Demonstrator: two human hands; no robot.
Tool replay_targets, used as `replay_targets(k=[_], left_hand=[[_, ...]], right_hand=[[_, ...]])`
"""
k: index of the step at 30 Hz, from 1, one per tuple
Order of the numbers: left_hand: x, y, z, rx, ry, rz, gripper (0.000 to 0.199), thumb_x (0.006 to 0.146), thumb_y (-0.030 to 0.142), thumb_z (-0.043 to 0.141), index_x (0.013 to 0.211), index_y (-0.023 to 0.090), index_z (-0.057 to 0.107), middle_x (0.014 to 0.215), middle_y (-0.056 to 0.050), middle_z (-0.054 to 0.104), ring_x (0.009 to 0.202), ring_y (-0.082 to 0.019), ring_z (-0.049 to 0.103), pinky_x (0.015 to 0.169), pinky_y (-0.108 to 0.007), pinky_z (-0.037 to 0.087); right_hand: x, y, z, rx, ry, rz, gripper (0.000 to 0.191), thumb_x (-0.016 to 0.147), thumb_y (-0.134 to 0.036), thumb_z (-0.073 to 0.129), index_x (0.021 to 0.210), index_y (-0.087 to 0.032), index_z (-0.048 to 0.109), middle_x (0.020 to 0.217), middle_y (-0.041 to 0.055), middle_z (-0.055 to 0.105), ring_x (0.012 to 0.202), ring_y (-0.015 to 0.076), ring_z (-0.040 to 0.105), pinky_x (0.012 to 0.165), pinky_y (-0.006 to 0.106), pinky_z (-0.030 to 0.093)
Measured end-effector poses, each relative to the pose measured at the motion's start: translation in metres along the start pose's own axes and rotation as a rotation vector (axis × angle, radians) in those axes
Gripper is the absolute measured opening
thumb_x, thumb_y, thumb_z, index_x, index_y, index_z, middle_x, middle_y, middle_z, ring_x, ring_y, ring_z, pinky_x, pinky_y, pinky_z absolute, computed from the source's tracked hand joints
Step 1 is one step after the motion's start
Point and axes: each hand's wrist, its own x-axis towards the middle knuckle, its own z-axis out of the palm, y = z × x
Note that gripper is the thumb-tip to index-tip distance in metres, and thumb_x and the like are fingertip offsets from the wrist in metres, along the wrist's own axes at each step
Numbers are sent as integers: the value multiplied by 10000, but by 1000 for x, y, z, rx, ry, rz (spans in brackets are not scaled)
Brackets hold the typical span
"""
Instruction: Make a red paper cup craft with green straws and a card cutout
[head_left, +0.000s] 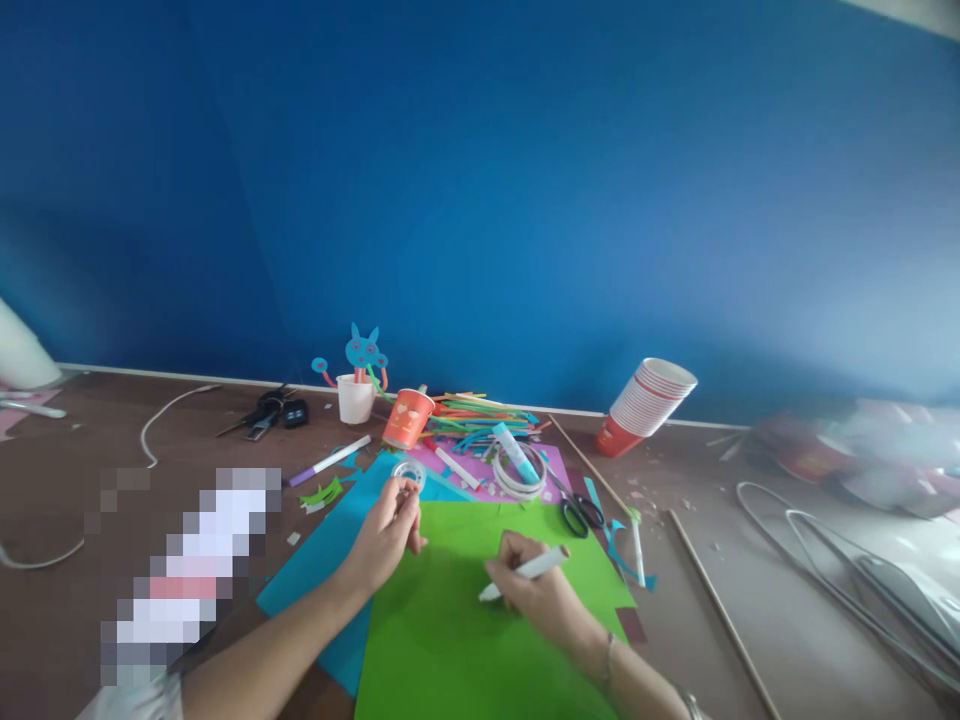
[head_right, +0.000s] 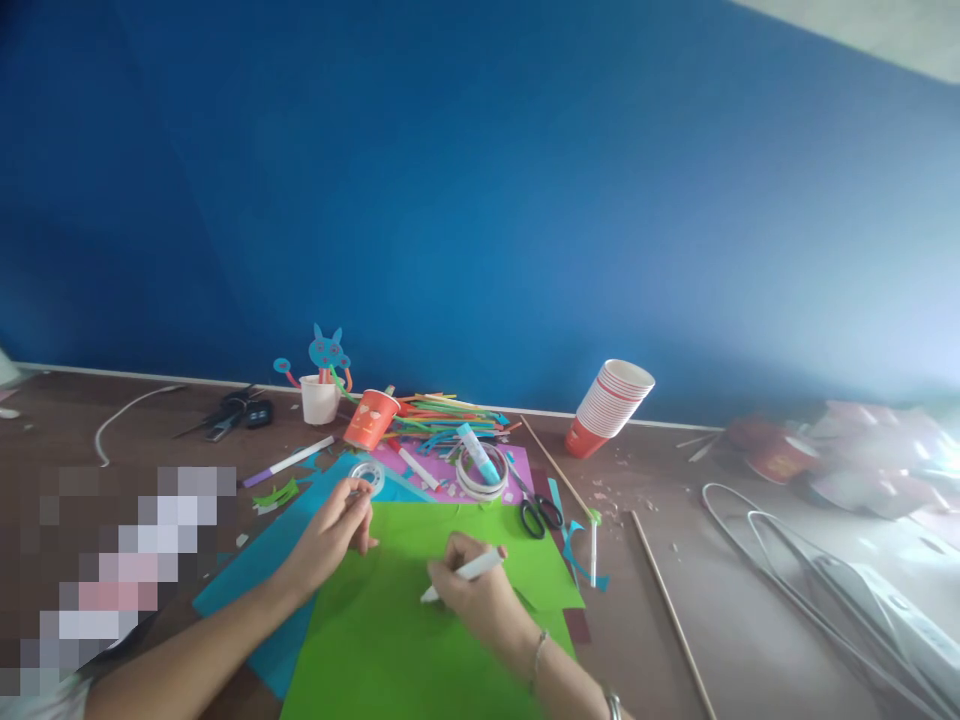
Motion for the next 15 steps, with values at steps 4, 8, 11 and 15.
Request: replay_targets(k=[4, 8, 11, 15], left_hand=[[1, -4, -2, 8, -11, 28, 318, 833, 511, 505, 938, 214, 462, 595, 101, 468, 447, -87, 488, 615, -332, 571], [0, -3, -2, 17, -9, 26, 304, 836, 497, 508, 946, 217, 468, 587, 103, 468, 448, -86, 483, 618, -326, 571], [0, -3, -2, 21, -16, 32, 300, 844, 493, 502, 952, 215, 469, 593, 101, 467, 453, -85, 485, 619, -326, 573], [-1, -2, -2, 20, -17, 35, 298, 848, 493, 495, 946, 213, 470, 601, 98, 463, 446, -83, 486, 620, -329, 574]], right_hand=[[-5, 23, 8, -1, 46, -37, 274, 696, -340, 694, 562, -215, 491, 475, -44, 512, 398, 91, 400, 352, 212, 280], [-5, 29, 8, -35, 34, -25, 263, 716, -318, 696, 572, -219, 499, 487, -23, 555, 415, 119, 474, 347, 220, 312], [-4, 28, 9, -64, 39, -13, 238, 722, -286, 674, 573, -219, 501, 498, -22, 560, 430, 125, 500, 351, 217, 319], [-5, 23, 11, -85, 41, -7, 222, 712, -255, 652, 562, -220, 493, 494, -31, 548, 422, 115, 483, 359, 218, 312]])
